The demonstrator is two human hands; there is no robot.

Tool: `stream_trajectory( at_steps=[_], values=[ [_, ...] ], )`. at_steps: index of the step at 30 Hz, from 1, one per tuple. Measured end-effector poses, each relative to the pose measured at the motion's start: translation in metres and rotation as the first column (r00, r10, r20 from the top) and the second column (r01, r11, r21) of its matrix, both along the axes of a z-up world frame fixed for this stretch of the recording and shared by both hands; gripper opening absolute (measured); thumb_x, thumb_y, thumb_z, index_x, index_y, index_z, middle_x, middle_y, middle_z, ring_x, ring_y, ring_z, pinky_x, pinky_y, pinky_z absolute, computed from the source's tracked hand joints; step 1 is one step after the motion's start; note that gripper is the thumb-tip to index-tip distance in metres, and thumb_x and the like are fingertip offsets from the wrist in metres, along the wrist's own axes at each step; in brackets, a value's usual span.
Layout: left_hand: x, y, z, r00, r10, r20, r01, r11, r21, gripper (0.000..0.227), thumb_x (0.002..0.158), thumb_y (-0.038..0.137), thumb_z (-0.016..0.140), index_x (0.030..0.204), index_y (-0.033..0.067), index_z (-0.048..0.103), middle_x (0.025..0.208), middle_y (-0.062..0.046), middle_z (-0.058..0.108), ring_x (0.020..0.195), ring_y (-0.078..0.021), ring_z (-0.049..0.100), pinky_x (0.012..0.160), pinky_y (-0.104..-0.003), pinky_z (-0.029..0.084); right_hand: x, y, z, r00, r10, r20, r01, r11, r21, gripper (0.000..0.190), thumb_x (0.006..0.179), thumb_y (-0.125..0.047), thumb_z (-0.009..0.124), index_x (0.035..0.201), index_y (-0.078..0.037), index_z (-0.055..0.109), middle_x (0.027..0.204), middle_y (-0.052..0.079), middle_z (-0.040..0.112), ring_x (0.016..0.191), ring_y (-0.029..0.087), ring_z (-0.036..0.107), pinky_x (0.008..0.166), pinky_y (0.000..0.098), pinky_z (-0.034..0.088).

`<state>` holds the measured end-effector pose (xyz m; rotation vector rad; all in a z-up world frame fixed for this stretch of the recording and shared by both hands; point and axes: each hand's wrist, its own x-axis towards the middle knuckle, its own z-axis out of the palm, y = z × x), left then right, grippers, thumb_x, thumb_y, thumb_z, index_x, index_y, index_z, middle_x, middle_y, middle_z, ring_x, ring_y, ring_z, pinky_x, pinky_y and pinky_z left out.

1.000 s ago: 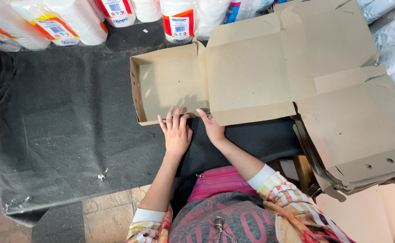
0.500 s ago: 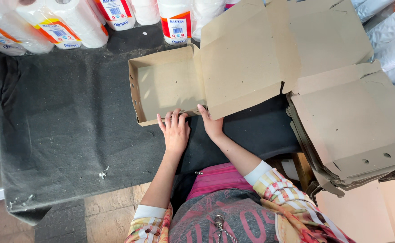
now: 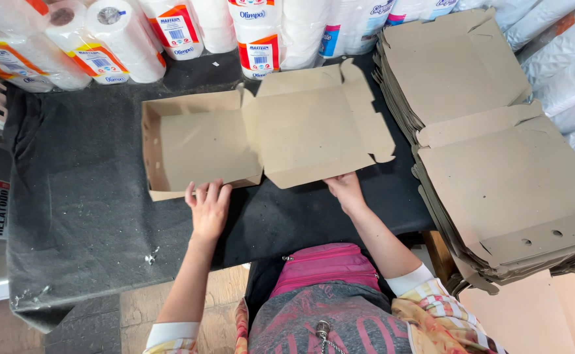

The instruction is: The person takes flat cardboard templates from a stack and folds them into small boxes, placing the finished boxes to the side.

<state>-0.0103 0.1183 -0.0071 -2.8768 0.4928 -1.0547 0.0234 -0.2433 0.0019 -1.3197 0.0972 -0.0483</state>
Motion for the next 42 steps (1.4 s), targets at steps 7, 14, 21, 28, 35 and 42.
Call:
stream_trajectory(
  at_steps=[7, 14, 21, 28, 35, 42],
  values=[
    [-0.022, 0.042, 0.005, 0.978, 0.179, 0.103, -0.192, 0.972, 0.136, 0.012, 0.094, 0.028, 0.069, 0.104, 0.0297, 0.062, 0.122, 0.004, 0.062, 0.122, -0.0226, 0.047, 0.119, -0.058, 0.021, -0.005, -0.028, 0.051, 0.993, -0.092, 0.079, 0.099, 0.991, -0.09, 0.089, 0.087, 0.015, 0.054, 0.163, -0.011, 0.016, 0.113, 0.017, 0.054, 0.053, 0.003, 0.042, 0.041, 0.0139, 0.036],
    [-0.031, -0.051, 0.024, 0.978, -0.201, -0.055, 0.187, 0.962, -0.198, 0.02, 0.093, 0.042, 0.068, 0.102, 0.0236, 0.065, 0.153, -0.002, 0.053, 0.146, -0.033, 0.037, 0.118, -0.061, 0.019, 0.012, -0.051, 0.04, 0.996, -0.062, 0.069, 0.081, 0.945, -0.317, 0.07, 0.089, 0.013, 0.054, 0.152, -0.013, 0.039, 0.142, 0.014, 0.058, 0.056, 0.011, 0.054, 0.046, 0.0186, 0.046],
    [0.006, -0.097, 0.024, 0.922, -0.377, -0.086, 0.28, 0.804, -0.525, 0.021, 0.099, 0.03, 0.065, 0.118, 0.0233, 0.071, 0.12, -0.003, 0.065, 0.119, -0.0267, 0.057, 0.12, -0.058, 0.027, 0.025, -0.073, 0.023, 0.99, -0.019, 0.142, 0.052, 0.972, -0.23, 0.03, 0.096, 0.007, 0.047, 0.12, -0.005, 0.061, 0.137, 0.015, 0.064, 0.056, 0.01, 0.059, 0.052, 0.0211, 0.053],
    [0.025, -0.11, 0.01, 0.962, -0.252, -0.106, 0.136, 0.779, -0.612, 0.024, 0.094, 0.016, 0.068, 0.118, 0.02, 0.067, 0.099, -0.002, 0.059, 0.108, -0.0221, 0.062, 0.117, -0.053, 0.033, 0.031, -0.079, -0.018, 0.991, -0.048, 0.125, 0.088, 0.94, -0.331, 0.024, 0.095, 0.013, 0.056, 0.11, 0.0, 0.069, 0.137, 0.015, 0.063, 0.062, 0.014, 0.065, 0.059, 0.0265, 0.058],
    [0.027, -0.109, 0.001, 0.961, -0.252, -0.114, 0.143, 0.806, -0.574, 0.029, 0.09, 0.015, 0.07, 0.118, 0.0175, 0.066, 0.101, -0.004, 0.058, 0.107, -0.0232, 0.062, 0.114, -0.051, 0.036, 0.029, -0.081, -0.012, 0.984, 0.013, 0.178, 0.039, 0.957, -0.286, 0.029, 0.082, 0.014, 0.059, 0.107, 0.0, 0.065, 0.116, 0.017, 0.067, 0.067, 0.013, 0.063, 0.061, 0.0234, 0.057],
    [0.027, -0.11, 0.003, 0.957, -0.282, -0.064, 0.196, 0.795, -0.574, 0.029, 0.088, 0.011, 0.071, 0.116, 0.0137, 0.066, 0.102, -0.009, 0.059, 0.106, -0.0272, 0.062, 0.111, -0.052, 0.037, 0.019, -0.069, 0.025, 0.975, -0.004, 0.222, 0.053, 0.975, -0.216, 0.008, 0.093, 0.001, 0.067, 0.1, 0.003, 0.064, 0.131, 0.019, 0.062, 0.08, 0.015, 0.069, 0.065, 0.0227, 0.058]
  ],
)
